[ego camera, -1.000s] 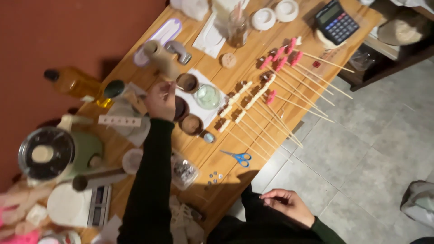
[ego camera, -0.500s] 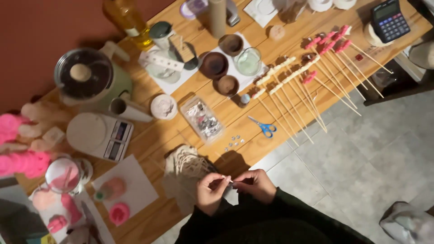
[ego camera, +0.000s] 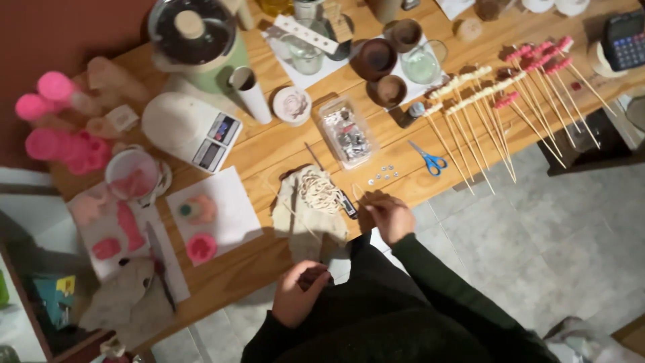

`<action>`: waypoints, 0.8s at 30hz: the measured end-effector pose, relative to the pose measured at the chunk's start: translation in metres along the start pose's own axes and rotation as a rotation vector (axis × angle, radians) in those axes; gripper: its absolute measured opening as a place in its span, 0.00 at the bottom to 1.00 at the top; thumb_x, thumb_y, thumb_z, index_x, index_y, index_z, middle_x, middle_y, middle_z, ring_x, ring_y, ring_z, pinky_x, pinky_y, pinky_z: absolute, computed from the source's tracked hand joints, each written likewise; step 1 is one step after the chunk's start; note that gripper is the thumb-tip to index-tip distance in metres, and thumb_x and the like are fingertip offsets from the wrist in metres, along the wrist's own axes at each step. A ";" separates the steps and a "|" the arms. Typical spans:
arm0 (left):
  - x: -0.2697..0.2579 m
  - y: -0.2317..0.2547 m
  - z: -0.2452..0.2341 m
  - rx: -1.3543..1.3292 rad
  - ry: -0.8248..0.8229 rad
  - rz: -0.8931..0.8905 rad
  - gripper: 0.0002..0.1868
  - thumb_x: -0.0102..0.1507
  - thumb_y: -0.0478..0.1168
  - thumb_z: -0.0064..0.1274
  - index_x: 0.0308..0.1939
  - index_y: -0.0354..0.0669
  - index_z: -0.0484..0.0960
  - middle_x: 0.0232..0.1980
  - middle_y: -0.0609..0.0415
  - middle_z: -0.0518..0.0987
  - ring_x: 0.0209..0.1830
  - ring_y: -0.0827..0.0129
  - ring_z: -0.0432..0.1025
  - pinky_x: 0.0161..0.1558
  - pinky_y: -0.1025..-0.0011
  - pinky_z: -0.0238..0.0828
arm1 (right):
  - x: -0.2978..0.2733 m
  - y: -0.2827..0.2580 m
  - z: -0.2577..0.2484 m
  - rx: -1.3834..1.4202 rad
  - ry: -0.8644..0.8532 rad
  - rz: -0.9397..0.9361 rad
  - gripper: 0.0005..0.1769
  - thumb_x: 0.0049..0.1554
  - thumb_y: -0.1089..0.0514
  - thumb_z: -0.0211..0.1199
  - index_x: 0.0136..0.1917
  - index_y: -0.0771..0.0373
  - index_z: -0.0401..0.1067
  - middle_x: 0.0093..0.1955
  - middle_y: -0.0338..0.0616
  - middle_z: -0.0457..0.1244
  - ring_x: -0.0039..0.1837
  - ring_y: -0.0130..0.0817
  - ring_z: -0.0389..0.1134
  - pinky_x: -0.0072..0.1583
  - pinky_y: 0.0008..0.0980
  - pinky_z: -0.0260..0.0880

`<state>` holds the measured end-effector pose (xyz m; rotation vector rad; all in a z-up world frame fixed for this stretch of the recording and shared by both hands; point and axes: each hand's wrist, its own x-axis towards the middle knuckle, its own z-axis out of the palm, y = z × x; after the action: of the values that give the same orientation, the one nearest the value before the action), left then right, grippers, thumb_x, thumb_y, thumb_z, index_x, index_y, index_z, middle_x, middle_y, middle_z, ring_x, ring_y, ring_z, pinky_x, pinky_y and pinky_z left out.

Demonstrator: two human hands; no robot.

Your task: Preparing candle wicks by threading them through metal tabs and beads on a workbench.

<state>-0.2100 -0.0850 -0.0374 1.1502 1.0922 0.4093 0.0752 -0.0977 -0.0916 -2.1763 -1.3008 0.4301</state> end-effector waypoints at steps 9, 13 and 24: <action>-0.028 0.028 -0.033 0.117 0.072 0.032 0.10 0.58 0.41 0.64 0.40 0.40 0.89 0.30 0.58 0.87 0.27 0.75 0.74 0.34 0.78 0.73 | -0.064 0.000 -0.022 0.004 0.038 0.150 0.10 0.53 0.53 0.72 0.38 0.62 0.82 0.35 0.40 0.67 0.32 0.32 0.64 0.39 0.30 0.66; -0.033 0.006 -0.035 -0.015 0.049 0.184 0.08 0.60 0.36 0.63 0.41 0.36 0.86 0.30 0.57 0.83 0.24 0.77 0.68 0.30 0.79 0.68 | -0.076 -0.009 -0.013 0.074 0.022 0.065 0.13 0.54 0.52 0.70 0.38 0.64 0.81 0.35 0.42 0.68 0.31 0.34 0.64 0.37 0.32 0.66; -0.080 0.004 -0.072 -0.005 0.161 0.266 0.08 0.65 0.38 0.55 0.37 0.37 0.87 0.29 0.56 0.85 0.24 0.73 0.74 0.30 0.79 0.70 | -0.079 -0.052 -0.001 0.096 -0.070 -0.100 0.12 0.57 0.55 0.69 0.40 0.69 0.79 0.31 0.42 0.66 0.31 0.32 0.61 0.37 0.28 0.63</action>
<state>-0.3072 -0.1059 0.0041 1.2794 1.0784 0.7227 0.0015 -0.1478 -0.0600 -2.0238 -1.3913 0.5213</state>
